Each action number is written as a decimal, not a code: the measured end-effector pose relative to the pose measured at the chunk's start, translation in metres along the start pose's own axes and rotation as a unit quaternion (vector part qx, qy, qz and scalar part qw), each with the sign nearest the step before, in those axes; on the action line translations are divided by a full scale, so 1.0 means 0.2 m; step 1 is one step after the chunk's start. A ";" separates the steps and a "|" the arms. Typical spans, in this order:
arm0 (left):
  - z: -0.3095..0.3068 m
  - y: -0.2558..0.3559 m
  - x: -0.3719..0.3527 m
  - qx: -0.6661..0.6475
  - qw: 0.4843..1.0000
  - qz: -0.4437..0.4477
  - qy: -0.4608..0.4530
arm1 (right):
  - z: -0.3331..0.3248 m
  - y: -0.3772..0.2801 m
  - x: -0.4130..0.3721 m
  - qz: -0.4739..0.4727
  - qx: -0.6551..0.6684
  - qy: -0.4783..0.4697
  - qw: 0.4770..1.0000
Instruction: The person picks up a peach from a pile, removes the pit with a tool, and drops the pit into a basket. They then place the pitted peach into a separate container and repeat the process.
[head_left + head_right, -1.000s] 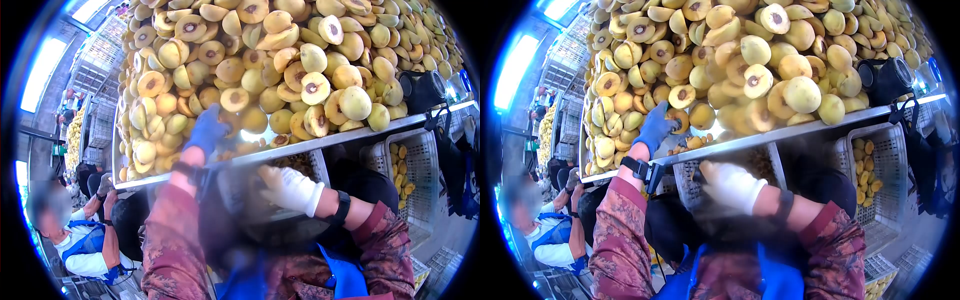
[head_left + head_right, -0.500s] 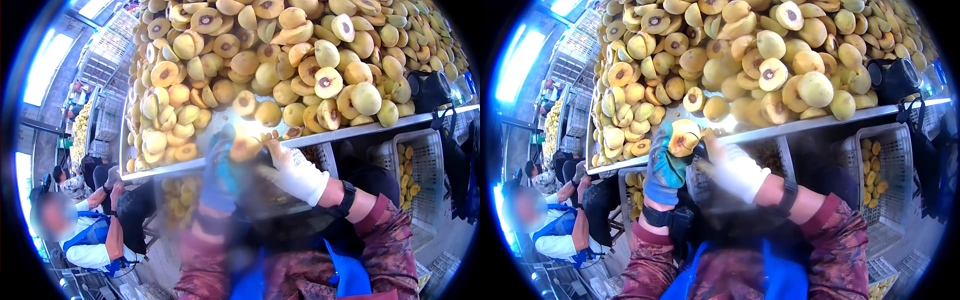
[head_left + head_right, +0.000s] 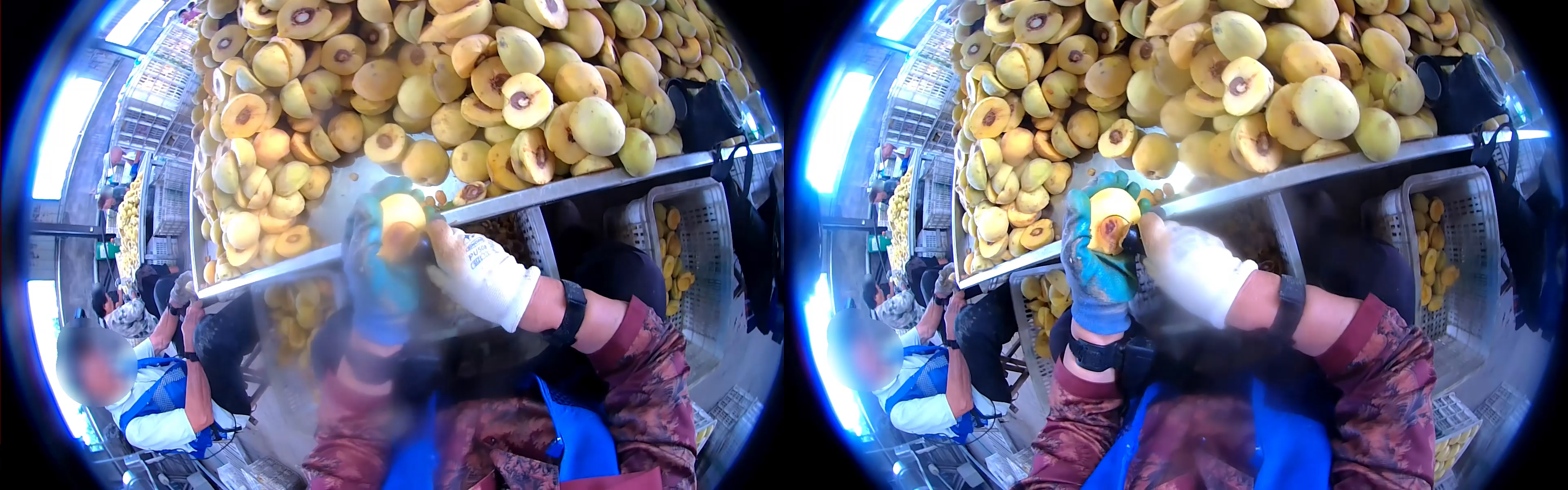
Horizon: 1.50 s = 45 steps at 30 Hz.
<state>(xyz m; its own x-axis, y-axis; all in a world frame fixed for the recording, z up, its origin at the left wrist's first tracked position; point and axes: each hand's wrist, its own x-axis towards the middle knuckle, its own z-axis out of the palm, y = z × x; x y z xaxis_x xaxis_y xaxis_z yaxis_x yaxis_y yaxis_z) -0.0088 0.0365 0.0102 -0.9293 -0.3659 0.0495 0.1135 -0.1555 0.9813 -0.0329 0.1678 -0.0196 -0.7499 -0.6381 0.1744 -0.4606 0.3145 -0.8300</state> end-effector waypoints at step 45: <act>-0.34 0.08 0.64 0.619 0.751 0.190 -0.131 | -0.09 0.05 -0.11 -0.028 -0.245 -0.295 0.923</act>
<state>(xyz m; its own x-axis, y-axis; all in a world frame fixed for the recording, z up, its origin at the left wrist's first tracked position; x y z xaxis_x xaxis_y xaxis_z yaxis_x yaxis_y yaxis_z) -0.1029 -0.0753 0.0201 -0.9683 0.0497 0.2446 0.1243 0.9459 0.2997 -0.0299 0.1978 -0.0224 -0.3952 -0.8896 -0.2289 -0.7594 0.4566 -0.4635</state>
